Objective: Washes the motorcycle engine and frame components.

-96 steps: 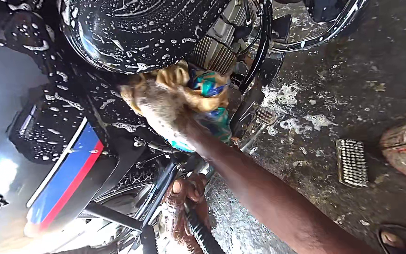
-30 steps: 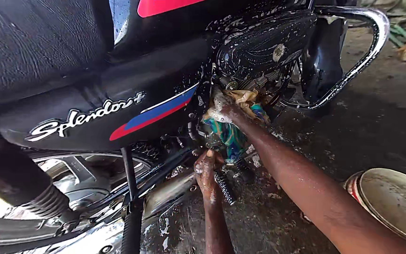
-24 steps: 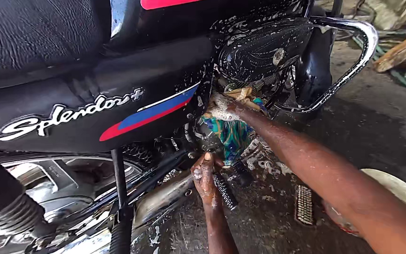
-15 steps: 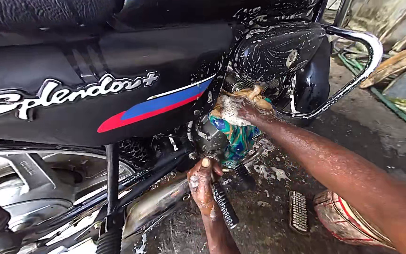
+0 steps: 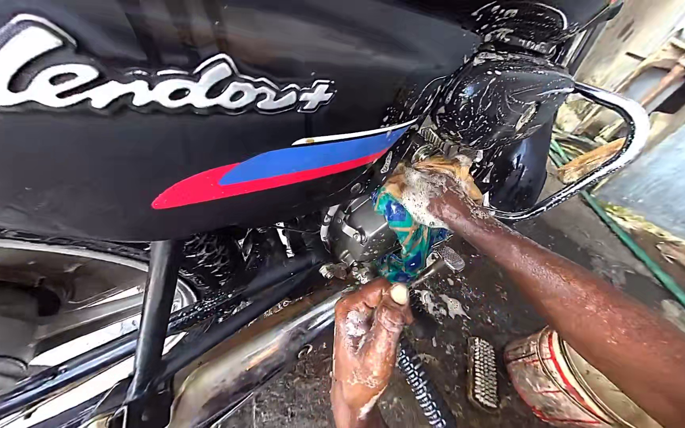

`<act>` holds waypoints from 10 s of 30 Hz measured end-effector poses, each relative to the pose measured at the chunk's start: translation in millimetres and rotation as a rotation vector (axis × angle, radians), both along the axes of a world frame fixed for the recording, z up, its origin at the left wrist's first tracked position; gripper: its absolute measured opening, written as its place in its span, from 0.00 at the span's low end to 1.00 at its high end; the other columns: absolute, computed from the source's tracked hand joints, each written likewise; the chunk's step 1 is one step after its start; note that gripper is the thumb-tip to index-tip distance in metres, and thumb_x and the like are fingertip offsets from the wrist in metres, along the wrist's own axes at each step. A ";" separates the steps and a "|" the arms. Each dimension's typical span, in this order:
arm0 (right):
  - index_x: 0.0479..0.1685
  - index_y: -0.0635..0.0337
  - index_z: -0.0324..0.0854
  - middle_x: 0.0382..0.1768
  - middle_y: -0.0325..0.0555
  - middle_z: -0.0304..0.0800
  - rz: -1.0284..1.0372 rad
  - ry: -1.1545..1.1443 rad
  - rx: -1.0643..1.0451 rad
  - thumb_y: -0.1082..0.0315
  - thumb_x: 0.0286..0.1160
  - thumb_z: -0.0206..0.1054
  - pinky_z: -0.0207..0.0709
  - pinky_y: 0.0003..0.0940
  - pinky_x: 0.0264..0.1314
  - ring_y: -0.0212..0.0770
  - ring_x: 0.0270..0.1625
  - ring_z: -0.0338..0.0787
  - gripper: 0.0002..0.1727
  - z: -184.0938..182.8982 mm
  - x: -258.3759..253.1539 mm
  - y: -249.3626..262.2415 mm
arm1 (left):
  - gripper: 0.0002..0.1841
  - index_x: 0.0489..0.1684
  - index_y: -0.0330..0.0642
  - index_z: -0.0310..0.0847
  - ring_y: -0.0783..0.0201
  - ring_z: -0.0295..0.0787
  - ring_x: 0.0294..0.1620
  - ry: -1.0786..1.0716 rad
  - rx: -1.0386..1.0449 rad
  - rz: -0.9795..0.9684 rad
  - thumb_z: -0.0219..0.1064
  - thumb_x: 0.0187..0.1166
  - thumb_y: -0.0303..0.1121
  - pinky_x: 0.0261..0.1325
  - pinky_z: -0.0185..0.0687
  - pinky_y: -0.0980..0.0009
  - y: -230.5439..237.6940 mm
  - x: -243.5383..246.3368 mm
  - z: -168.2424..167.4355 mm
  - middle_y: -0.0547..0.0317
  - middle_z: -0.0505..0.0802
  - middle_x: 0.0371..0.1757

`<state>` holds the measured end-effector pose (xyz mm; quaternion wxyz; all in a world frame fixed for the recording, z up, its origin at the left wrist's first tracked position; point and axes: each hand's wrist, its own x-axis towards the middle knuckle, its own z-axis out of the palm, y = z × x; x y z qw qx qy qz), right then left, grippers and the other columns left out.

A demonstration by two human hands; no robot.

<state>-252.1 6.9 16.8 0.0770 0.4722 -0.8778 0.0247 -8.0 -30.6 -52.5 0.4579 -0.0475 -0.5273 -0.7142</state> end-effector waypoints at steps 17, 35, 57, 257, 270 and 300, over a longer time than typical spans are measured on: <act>0.75 0.62 0.79 0.74 0.62 0.82 -0.122 0.126 -0.039 0.57 0.87 0.55 0.67 0.65 0.81 0.62 0.80 0.78 0.25 -7.5 33.5 23.9 | 0.19 0.20 0.50 0.81 0.82 0.71 0.20 -0.179 0.001 -0.129 0.61 0.85 0.45 0.25 0.67 0.84 -8.5 17.7 -1.5 0.74 0.78 0.18; 0.69 0.73 0.81 0.70 0.69 0.84 0.139 -0.011 -0.215 0.60 0.79 0.65 0.68 0.61 0.82 0.66 0.77 0.80 0.26 -46.2 99.4 -18.0 | 0.20 0.21 0.50 0.79 0.75 0.68 0.15 -0.236 0.094 0.015 0.57 0.89 0.44 0.17 0.60 0.82 12.3 19.8 8.3 0.68 0.77 0.17; 0.78 0.85 0.66 0.77 0.81 0.72 0.170 -0.227 -0.037 0.78 0.77 0.64 0.56 0.59 0.88 0.73 0.84 0.69 0.30 -10.4 89.0 26.8 | 0.24 0.14 0.49 0.76 0.79 0.69 0.15 -0.088 0.093 0.099 0.58 0.86 0.48 0.19 0.64 0.82 14.3 2.6 -1.7 0.72 0.76 0.14; 0.51 0.65 0.90 0.48 0.58 0.93 0.313 -0.880 -0.803 0.67 0.87 0.59 0.79 0.59 0.65 0.54 0.56 0.91 0.14 -65.2 -67.1 91.7 | 0.20 0.13 0.57 0.81 0.78 0.74 0.16 -0.573 -0.153 -0.114 0.67 0.79 0.50 0.31 0.75 0.77 13.4 -26.4 43.3 0.78 0.75 0.12; 0.53 0.60 0.88 0.55 0.56 0.91 0.183 -0.830 -0.819 0.60 0.83 0.63 0.79 0.60 0.65 0.56 0.64 0.89 0.14 -56.0 -78.2 48.2 | 0.12 0.30 0.57 0.92 0.82 0.83 0.22 -1.257 -0.416 -0.040 0.63 0.81 0.40 0.28 0.77 0.85 19.7 -30.3 96.4 0.72 0.95 0.28; 0.37 0.60 0.87 0.39 0.52 0.91 0.306 -0.858 -0.908 0.56 0.83 0.63 0.80 0.55 0.50 0.52 0.50 0.91 0.16 -46.3 -78.7 57.5 | 0.10 0.25 0.59 0.91 0.77 0.84 0.21 -1.153 -0.279 -0.012 0.70 0.78 0.44 0.49 0.88 0.72 26.4 -38.6 88.2 0.76 0.85 0.16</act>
